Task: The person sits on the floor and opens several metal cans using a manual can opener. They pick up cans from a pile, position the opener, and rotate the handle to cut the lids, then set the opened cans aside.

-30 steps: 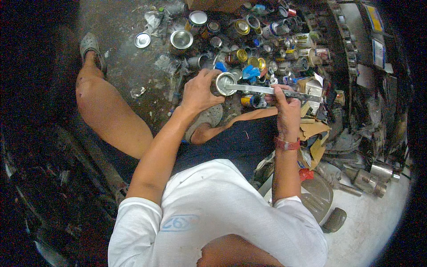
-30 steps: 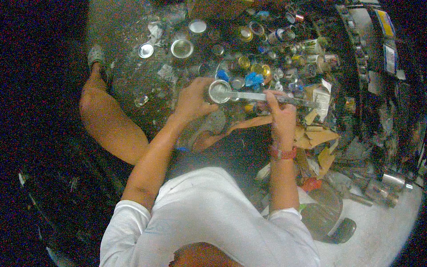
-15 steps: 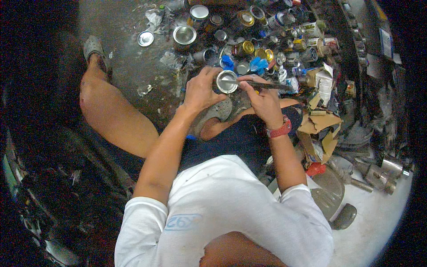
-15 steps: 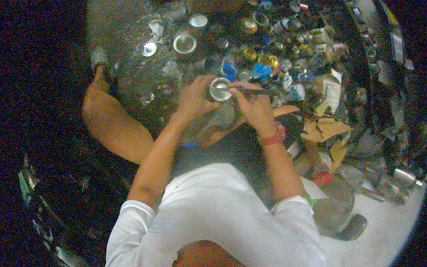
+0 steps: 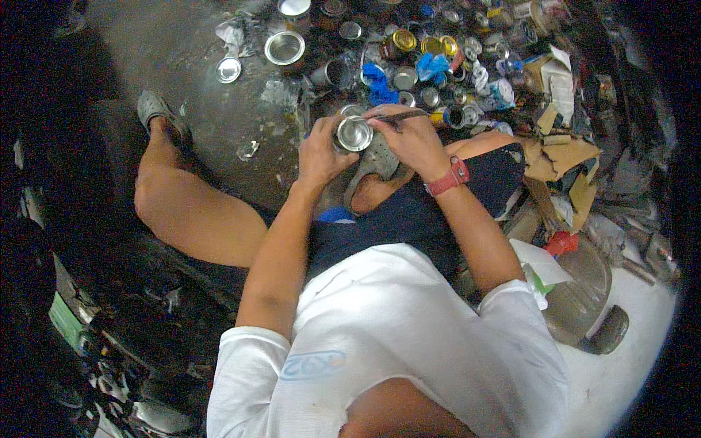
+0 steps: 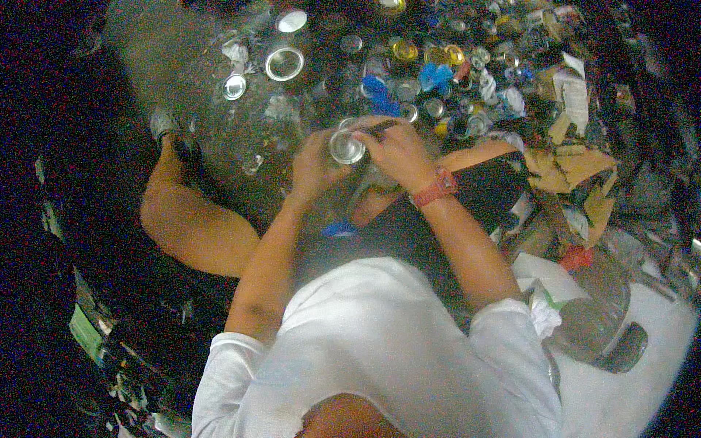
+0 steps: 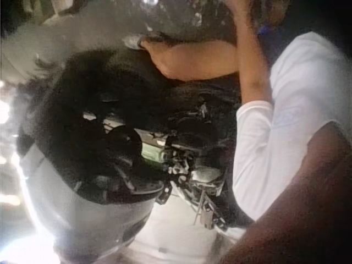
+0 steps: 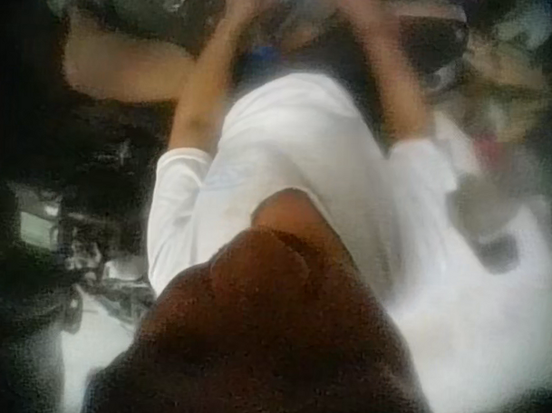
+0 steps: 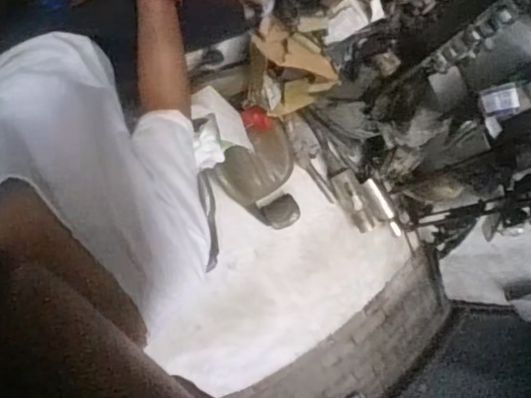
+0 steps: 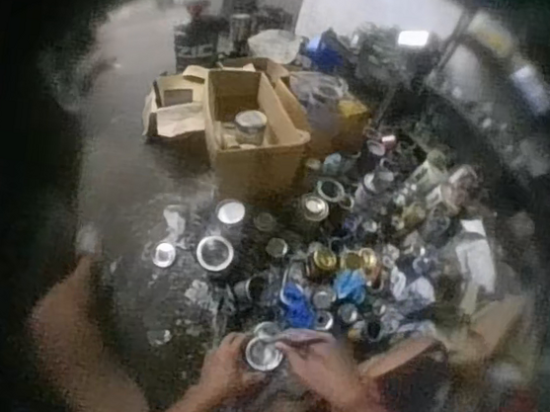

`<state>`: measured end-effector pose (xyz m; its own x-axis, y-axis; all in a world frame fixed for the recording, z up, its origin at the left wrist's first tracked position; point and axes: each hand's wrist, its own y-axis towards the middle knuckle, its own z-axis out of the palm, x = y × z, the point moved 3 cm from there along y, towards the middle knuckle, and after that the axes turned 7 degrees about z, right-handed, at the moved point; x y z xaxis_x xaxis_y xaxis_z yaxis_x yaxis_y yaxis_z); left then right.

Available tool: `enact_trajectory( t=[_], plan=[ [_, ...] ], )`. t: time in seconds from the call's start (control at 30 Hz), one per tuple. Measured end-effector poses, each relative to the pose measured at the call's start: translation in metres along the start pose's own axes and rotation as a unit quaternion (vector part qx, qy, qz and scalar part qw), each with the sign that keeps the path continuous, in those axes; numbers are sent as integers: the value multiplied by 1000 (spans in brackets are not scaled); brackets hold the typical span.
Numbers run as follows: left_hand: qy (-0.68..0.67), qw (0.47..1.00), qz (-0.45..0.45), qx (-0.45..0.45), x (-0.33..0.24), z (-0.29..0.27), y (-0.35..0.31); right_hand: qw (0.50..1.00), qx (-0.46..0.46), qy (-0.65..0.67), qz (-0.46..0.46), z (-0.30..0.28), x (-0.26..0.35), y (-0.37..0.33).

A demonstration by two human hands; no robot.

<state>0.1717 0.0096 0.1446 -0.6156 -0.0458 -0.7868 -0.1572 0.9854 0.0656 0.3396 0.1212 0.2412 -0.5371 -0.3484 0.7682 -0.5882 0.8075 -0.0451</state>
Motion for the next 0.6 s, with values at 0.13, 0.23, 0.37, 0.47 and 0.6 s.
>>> enact_trajectory(
  t=[0.13, 0.23, 0.37, 0.47, 0.6],
  plan=[
    [14, 1000, -14, 1, 19, 11, -9, 960, 111, -237, 101, 6, -16, -2],
    [20, 999, -18, 18, 21, 16, -8, 992, 31, -102, 64, 25, -49, -2],
    [7, 999, -46, 27, 24, 15, -10, 977, 94, -173, 77, 25, -39, -6],
    [3, 999, -45, 25, 25, 17, -9, 972, 74, -180, 132, 26, -47, 1],
    [8, 999, -44, 27, 28, 22, -7, 999, 17, 24, 33, 35, -54, 4]
  ],
)
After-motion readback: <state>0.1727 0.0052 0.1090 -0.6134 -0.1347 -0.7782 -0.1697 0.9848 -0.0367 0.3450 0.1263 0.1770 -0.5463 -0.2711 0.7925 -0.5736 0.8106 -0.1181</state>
